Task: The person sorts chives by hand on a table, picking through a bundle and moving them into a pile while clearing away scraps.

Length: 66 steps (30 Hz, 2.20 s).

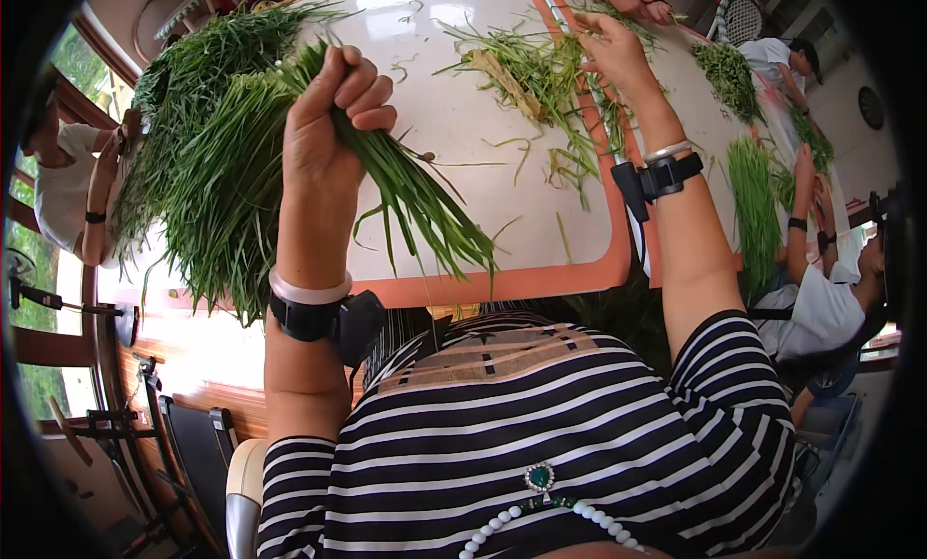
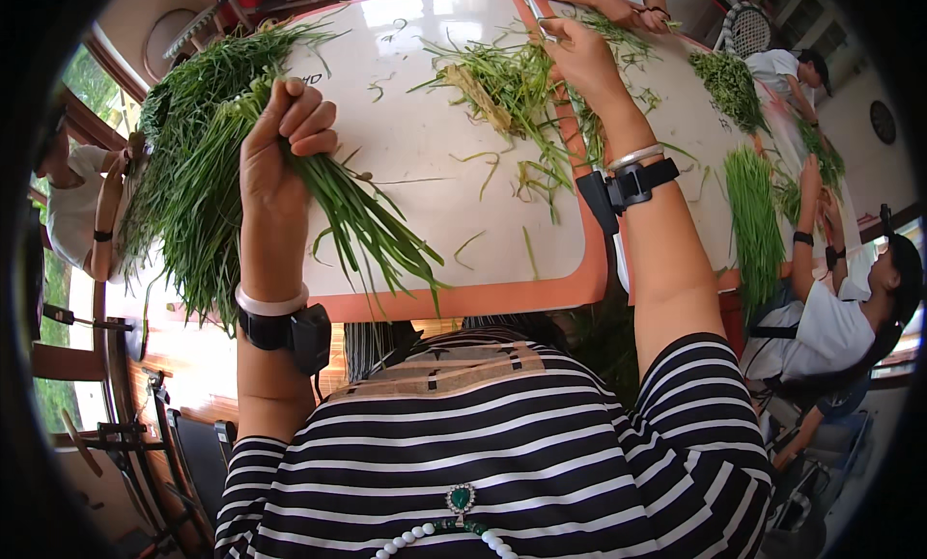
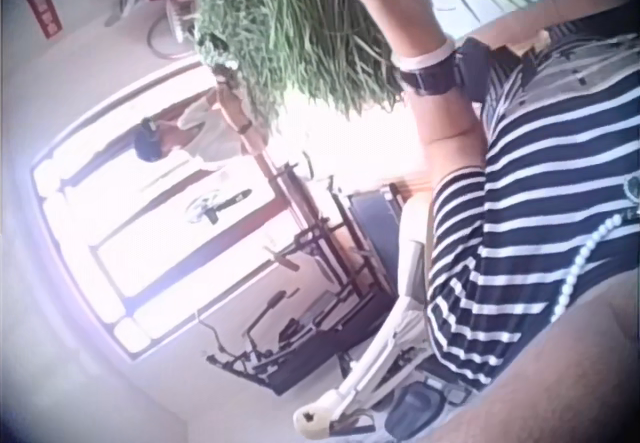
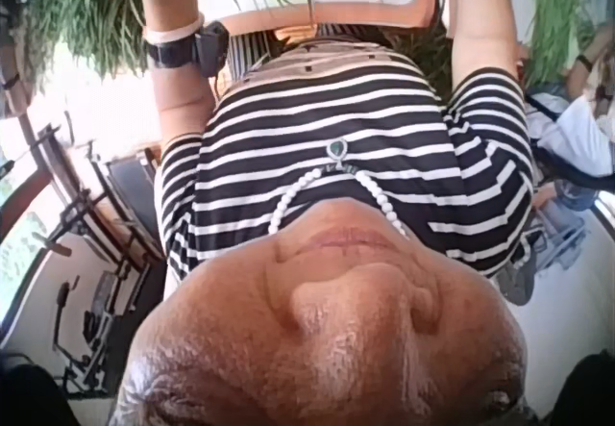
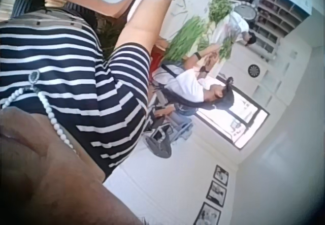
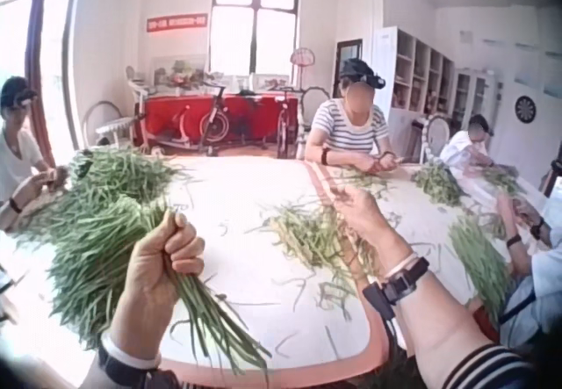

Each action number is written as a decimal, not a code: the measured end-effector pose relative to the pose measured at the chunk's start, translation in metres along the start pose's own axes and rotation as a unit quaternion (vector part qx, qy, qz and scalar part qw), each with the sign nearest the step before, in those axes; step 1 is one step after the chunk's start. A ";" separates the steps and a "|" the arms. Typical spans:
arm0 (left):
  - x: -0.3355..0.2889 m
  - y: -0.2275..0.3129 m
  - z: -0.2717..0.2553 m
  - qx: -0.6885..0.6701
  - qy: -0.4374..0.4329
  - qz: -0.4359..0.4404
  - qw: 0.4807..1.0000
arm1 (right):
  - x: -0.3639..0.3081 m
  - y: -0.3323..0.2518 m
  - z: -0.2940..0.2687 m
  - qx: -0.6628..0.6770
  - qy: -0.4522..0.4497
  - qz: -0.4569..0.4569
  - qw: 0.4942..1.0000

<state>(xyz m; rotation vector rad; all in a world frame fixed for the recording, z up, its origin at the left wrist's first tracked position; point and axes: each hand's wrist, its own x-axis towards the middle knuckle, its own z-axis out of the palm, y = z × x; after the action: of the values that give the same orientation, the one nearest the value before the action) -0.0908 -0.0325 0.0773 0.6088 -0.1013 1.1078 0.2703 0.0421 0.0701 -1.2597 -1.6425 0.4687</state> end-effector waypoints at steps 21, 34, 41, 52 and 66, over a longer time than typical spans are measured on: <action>0.010 -0.060 -0.093 0.038 0.146 -0.093 0.984 | -0.030 0.031 0.052 -0.294 -0.011 -0.158 0.943; 0.011 -0.057 -0.090 0.086 0.181 -0.099 0.975 | -0.052 -0.004 0.022 -0.176 -0.036 0.025 0.983; 0.008 -0.063 -0.083 0.129 0.202 -0.101 0.966 | -0.025 -0.030 0.054 -0.207 -0.123 -0.051 0.969; 0.009 -0.058 -0.082 0.124 0.206 -0.094 0.966 | -0.011 0.001 0.052 -0.378 -0.246 -0.160 0.878; 0.009 -0.058 -0.076 0.130 0.221 -0.086 0.963 | 0.027 -0.012 0.174 -0.432 -0.175 -0.185 0.865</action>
<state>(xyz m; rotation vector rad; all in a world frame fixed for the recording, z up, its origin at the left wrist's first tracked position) -0.0530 -0.0039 -0.0065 0.5756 0.4825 1.0708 0.1155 0.1043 0.0138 -1.4655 -2.4884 -0.3658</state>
